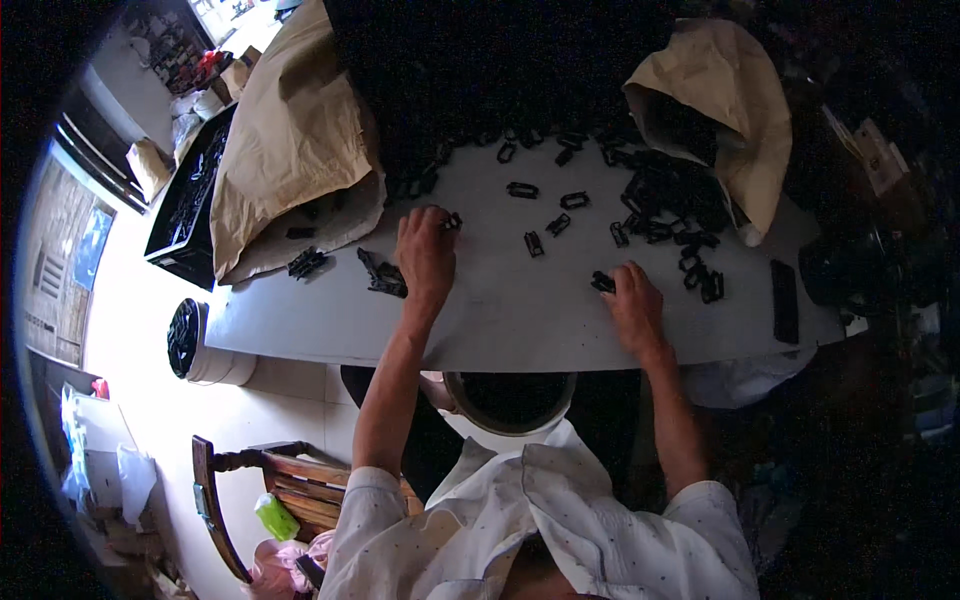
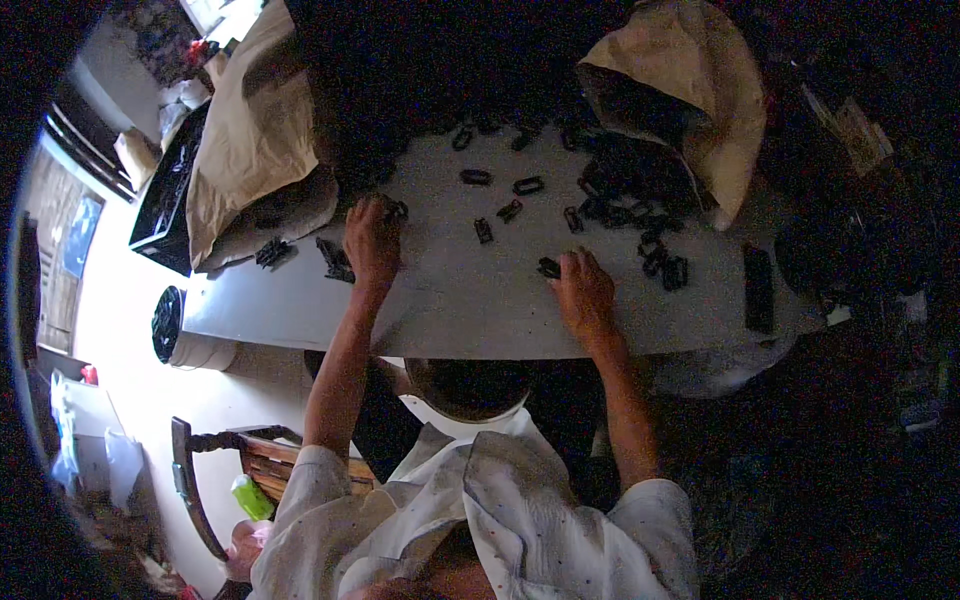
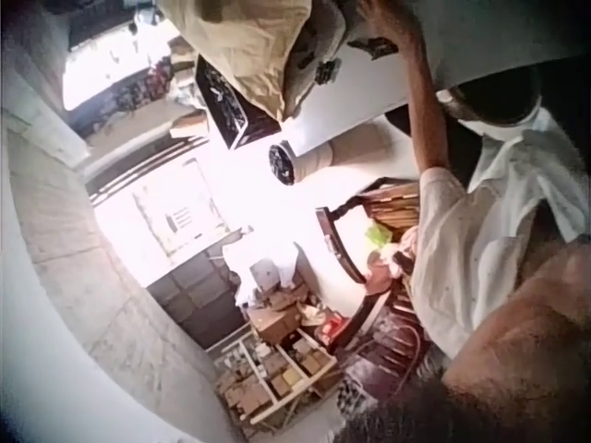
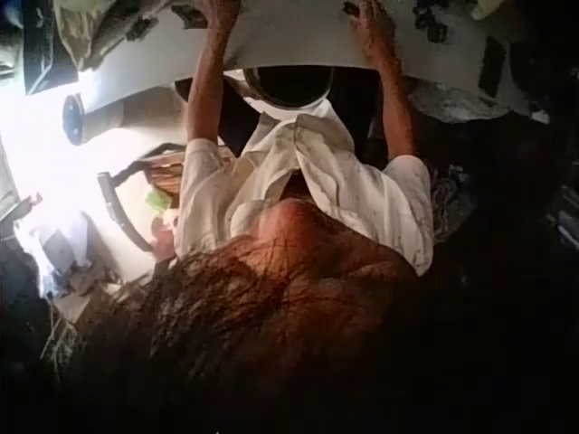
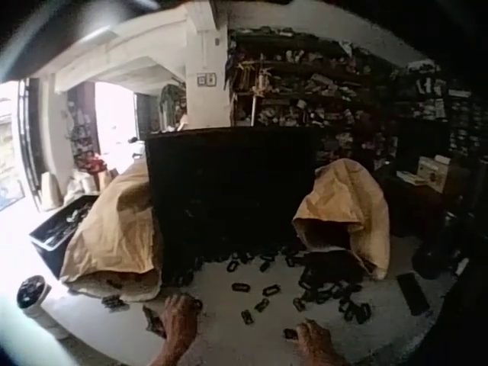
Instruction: Sorting and inspecting small black plastic buckles or components on a workbench.
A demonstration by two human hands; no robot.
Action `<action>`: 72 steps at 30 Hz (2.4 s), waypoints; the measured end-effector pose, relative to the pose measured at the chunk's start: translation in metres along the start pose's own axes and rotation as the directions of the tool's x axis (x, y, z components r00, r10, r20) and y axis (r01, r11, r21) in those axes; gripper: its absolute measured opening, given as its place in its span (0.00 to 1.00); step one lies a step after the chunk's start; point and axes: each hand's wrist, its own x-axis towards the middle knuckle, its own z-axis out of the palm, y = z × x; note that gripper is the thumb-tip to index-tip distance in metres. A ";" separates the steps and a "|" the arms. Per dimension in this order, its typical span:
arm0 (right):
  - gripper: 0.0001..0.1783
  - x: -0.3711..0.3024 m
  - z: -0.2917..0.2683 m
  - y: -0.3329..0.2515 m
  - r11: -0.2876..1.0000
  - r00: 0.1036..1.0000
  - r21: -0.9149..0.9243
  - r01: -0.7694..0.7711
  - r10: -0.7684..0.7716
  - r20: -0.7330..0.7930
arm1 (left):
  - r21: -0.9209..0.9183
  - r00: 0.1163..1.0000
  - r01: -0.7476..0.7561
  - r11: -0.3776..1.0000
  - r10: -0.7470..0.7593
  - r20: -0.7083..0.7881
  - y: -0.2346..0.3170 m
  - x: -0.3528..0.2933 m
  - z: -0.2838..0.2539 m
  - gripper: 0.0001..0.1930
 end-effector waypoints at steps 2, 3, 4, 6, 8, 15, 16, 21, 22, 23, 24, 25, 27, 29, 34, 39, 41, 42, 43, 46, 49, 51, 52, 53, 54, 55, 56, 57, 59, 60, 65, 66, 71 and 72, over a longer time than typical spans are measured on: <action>0.17 -0.002 -0.003 -0.004 0.988 0.998 0.149 -0.044 0.049 -0.029 | -0.658 0.924 0.378 0.651 -0.307 0.228 0.002 0.004 0.000 0.16; 0.13 -0.003 -0.006 -0.008 0.942 0.997 0.332 -0.046 0.066 -0.049 | -0.659 0.925 0.377 0.651 -0.304 0.230 0.006 0.001 -0.001 0.16; 0.11 -0.003 -0.010 -0.013 0.863 0.994 0.503 -0.044 0.090 -0.066 | -0.801 0.871 0.469 0.372 -0.344 0.350 0.018 0.001 -0.010 0.15; 0.09 -0.002 -0.016 -0.032 0.715 0.990 0.687 -0.130 0.136 0.046 | -0.849 0.809 0.525 0.055 -0.343 0.478 0.027 -0.009 -0.014 0.15; 0.08 -0.002 -0.020 -0.044 0.527 0.974 0.820 -0.223 0.156 0.165 | -0.761 0.735 0.624 -0.176 -0.198 0.649 0.034 -0.022 -0.012 0.14; 0.14 -0.004 -0.038 -0.081 0.705 0.993 0.700 0.114 -0.095 -0.065 | -0.709 0.700 0.676 -0.200 -0.124 0.703 0.070 -0.058 -0.043 0.13; 0.15 -0.004 -0.042 -0.084 0.746 0.986 0.646 0.163 -0.142 -0.086 | -0.719 0.713 0.681 -0.139 -0.100 0.694 0.072 -0.061 -0.046 0.12; 0.17 -0.011 -0.040 -0.089 0.806 0.972 0.544 0.232 -0.216 -0.095 | -0.719 0.714 0.689 -0.089 -0.088 0.695 0.074 -0.070 -0.051 0.12; 0.17 -0.012 -0.040 -0.090 0.817 0.971 0.527 0.234 -0.228 -0.077 | -0.701 0.697 0.707 -0.095 -0.081 0.713 0.075 -0.069 -0.055 0.13; 0.17 -0.013 -0.039 -0.091 0.827 0.969 0.510 0.236 -0.240 -0.060 | -0.683 0.679 0.724 -0.100 -0.073 0.731 0.075 -0.067 -0.059 0.15; 0.17 -0.014 -0.038 -0.092 0.825 0.968 0.512 0.237 -0.242 -0.058 | -0.682 0.678 0.724 -0.100 -0.077 0.731 0.075 -0.067 -0.062 0.15; 0.18 -0.015 -0.039 -0.092 0.846 0.968 0.475 0.243 -0.243 -0.061 | -0.673 0.669 0.739 -0.041 -0.073 0.739 0.077 -0.065 -0.066 0.16; 0.18 -0.016 -0.038 -0.092 0.865 0.968 0.436 0.247 -0.244 -0.063 | -0.661 0.660 0.750 0.018 -0.069 0.748 0.078 -0.066 -0.067 0.17; 0.18 -0.018 -0.032 -0.091 0.888 0.966 0.384 0.254 -0.255 -0.048 | -0.640 0.634 0.757 -0.131 -0.092 0.768 0.079 -0.068 -0.067 0.17; 0.12 -0.028 -0.021 -0.100 0.917 0.954 0.267 0.296 -0.268 -0.138 | -0.650 0.656 0.753 0.099 -0.191 0.730 0.095 -0.073 -0.071 0.15; 0.13 -0.045 -0.018 -0.109 0.897 0.975 0.381 0.224 -0.201 -0.099 | -0.617 0.683 0.728 0.299 -0.250 0.686 0.102 -0.083 -0.073 0.13; 0.13 -0.038 -0.022 -0.105 0.838 0.959 0.470 0.278 -0.213 -0.188 | -0.732 0.702 0.681 -0.040 -0.249 0.667 0.095 -0.090 -0.067 0.12; 0.13 -0.035 -0.024 -0.104 0.764 0.936 0.548 0.340 -0.218 -0.276 | -0.732 0.704 0.680 -0.041 -0.242 0.668 0.093 -0.095 -0.068 0.12; 0.13 -0.036 -0.025 -0.102 0.770 0.937 0.543 0.335 -0.214 -0.275 | -0.728 0.697 0.682 -0.072 -0.238 0.677 0.095 -0.093 -0.072 0.12; 0.14 -0.040 -0.026 -0.098 0.653 0.997 0.754 0.073 -0.060 -0.045 | -0.719 0.688 0.681 -0.141 -0.212 0.694 0.098 -0.093 -0.083 0.10; 0.14 -0.047 -0.021 -0.097 0.441 0.980 0.884 -0.156 -0.042 0.194 | -0.695 0.664 0.697 -0.179 -0.207 0.719 0.098 -0.102 -0.086 0.07; 0.13 -0.056 -0.002 -0.097 0.532 0.997 0.847 0.002 -0.070 0.042 | -0.673 0.642 0.717 -0.182 -0.206 0.739 0.097 -0.110 -0.086 0.06; 0.13 -0.058 0.002 -0.094 0.607 0.986 0.778 0.160 -0.131 -0.101 | -0.655 0.629 0.732 -0.186 -0.185 0.755 0.095 -0.114 -0.085 0.07; 0.11 -0.062 0.001 -0.091 0.679 0.988 0.724 0.122 -0.151 -0.025 | -0.634 0.611 0.750 -0.188 -0.169 0.773 0.095 -0.121 -0.084 0.08; 0.11 -0.061 -0.004 -0.083 0.689 0.990 0.716 0.114 -0.137 -0.026 | -0.630 0.611 0.752 -0.195 -0.151 0.777 0.097 -0.129 -0.082 0.08; 0.11 -0.057 -0.014 -0.071 0.684 0.979 0.723 0.094 -0.197 0.059 | -0.624 0.606 0.774 -0.109 -0.155 0.780 0.097 -0.139 -0.082 0.08; 0.10 -0.053 -0.025 -0.054 0.684 0.958 0.726 0.071 -0.250 0.142 | -0.614 0.604 0.789 -0.025 -0.152 0.783 0.099 -0.146 -0.080 0.07; 0.11 -0.050 -0.025 -0.024 0.803 0.997 0.593 0.061 -0.078 0.002 | -0.535 0.551 0.833 0.138 -0.135 0.823 0.097 -0.152 -0.077 0.07; 0.12 -0.035 -0.040 0.019 0.960 0.953 0.261 -0.102 0.170 -0.251 | -0.506 0.527 0.847 0.163 -0.135 0.839 0.076 -0.184 -0.056 0.08; 0.13 -0.030 -0.057 0.044 0.989 0.944 0.050 -0.138 0.146 -0.295 | -0.480 0.503 0.858 0.182 -0.105 0.858 0.068 -0.199 -0.040 0.09; 0.14 -0.016 -0.050 0.104 0.951 0.926 -0.278 -0.133 0.019 -0.378 | -0.467 0.672 0.554 0.689 -0.040 0.740 0.045 -0.235 0.001 0.14; 0.14 -0.015 -0.046 0.111 0.961 0.946 -0.271 -0.053 -0.039 -0.323 | -0.437 0.690 0.487 0.756 -0.027 0.723 0.048 -0.230 -0.002 0.15; 0.14 -0.002 -0.043 0.087 0.986 0.957 -0.154 0.064 -0.104 -0.270 | -0.457 0.566 0.525 0.718 0.107 0.818 0.060 -0.196 -0.023 0.15; 0.15 0.000 -0.042 0.080 0.998 0.971 -0.010 0.065 -0.066 -0.228 | -0.449 0.511 0.550 0.704 0.142 0.848 0.064 -0.187 -0.030 0.14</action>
